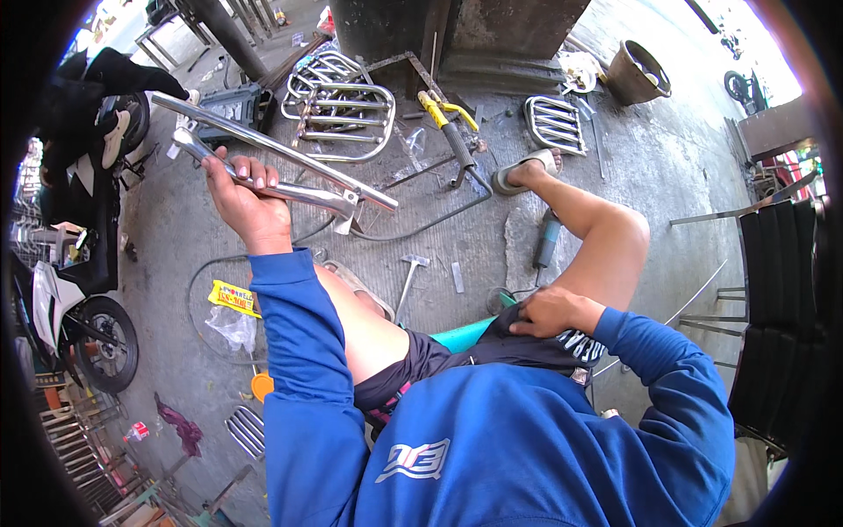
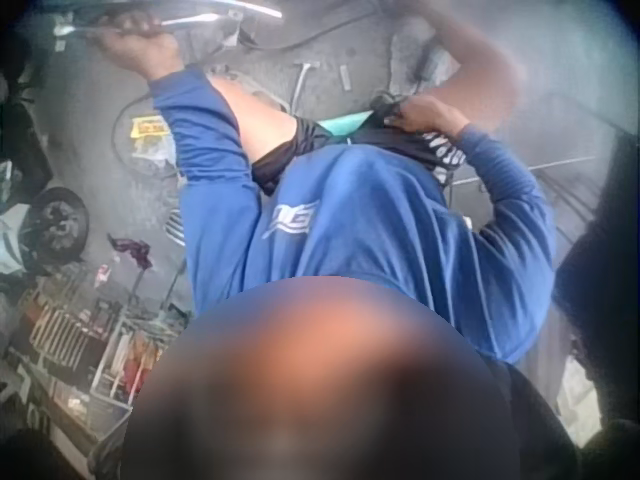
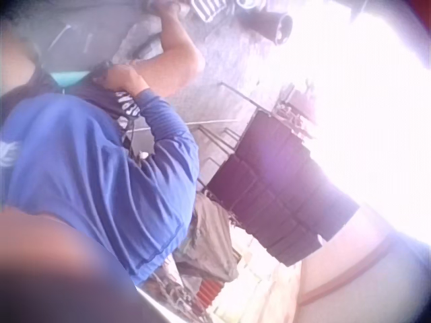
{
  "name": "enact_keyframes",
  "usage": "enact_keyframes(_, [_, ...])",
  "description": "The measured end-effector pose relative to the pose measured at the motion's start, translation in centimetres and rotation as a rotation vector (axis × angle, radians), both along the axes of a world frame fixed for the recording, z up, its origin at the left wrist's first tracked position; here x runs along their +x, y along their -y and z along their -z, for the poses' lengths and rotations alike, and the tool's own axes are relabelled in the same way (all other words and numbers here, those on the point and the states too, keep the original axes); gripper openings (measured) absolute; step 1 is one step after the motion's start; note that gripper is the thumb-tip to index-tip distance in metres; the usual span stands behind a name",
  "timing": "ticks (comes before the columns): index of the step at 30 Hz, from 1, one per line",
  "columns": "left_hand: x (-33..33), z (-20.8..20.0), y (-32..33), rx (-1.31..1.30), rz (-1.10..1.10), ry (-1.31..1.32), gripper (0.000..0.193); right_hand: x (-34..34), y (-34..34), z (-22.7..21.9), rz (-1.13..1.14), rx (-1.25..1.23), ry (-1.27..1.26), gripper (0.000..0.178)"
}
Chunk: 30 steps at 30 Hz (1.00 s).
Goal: The person welds a curved metal bar to a tubular frame using a handheld welding torch, then grinds the welds with an angle grinder. They handle the metal frame and bar, repositioning them between welding and grinding.
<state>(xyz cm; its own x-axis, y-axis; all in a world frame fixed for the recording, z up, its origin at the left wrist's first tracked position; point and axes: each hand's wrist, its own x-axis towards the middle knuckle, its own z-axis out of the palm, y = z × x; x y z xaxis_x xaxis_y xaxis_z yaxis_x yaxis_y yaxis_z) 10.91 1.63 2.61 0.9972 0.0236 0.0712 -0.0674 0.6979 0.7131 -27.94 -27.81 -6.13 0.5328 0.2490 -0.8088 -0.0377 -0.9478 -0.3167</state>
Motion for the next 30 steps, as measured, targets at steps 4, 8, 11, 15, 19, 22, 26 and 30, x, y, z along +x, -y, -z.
enact_keyframes(4, [-0.2,-0.1,0.6,-0.017,0.032,0.030,0.034,0.5,3.4,-2.6,-0.083,-0.144,0.086,0.070])
enact_keyframes(8, [-0.6,-0.1,0.7,-0.048,0.063,0.034,0.034,2.6,7.1,-6.4,-0.128,-0.449,0.017,0.065])
enact_keyframes(11, [-1.3,-0.4,1.1,-0.062,0.064,0.015,0.034,8.2,7.5,-9.0,-0.115,-0.655,0.329,0.050])
enact_keyframes(15, [-2.5,-1.1,2.3,-0.033,0.105,0.043,0.035,18.5,5.1,-12.6,0.569,0.074,0.929,0.045])
enact_keyframes(19, [-4.3,-1.2,4.7,0.005,0.197,0.026,0.035,29.1,-1.3,-11.5,0.662,0.618,1.120,0.057])
enact_keyframes(22, [-5.2,-0.7,6.6,0.048,0.255,-0.009,0.036,34.3,-4.8,-8.8,0.648,0.889,0.980,0.057])
enact_keyframes(26, [-5.3,0.1,8.4,0.103,0.295,-0.014,0.037,36.4,-5.9,-6.2,0.964,1.144,0.526,0.043])
enact_keyframes(30, [-4.7,0.5,9.5,0.072,0.296,-0.051,0.028,36.6,-5.8,-5.6,0.943,1.028,0.724,0.039])
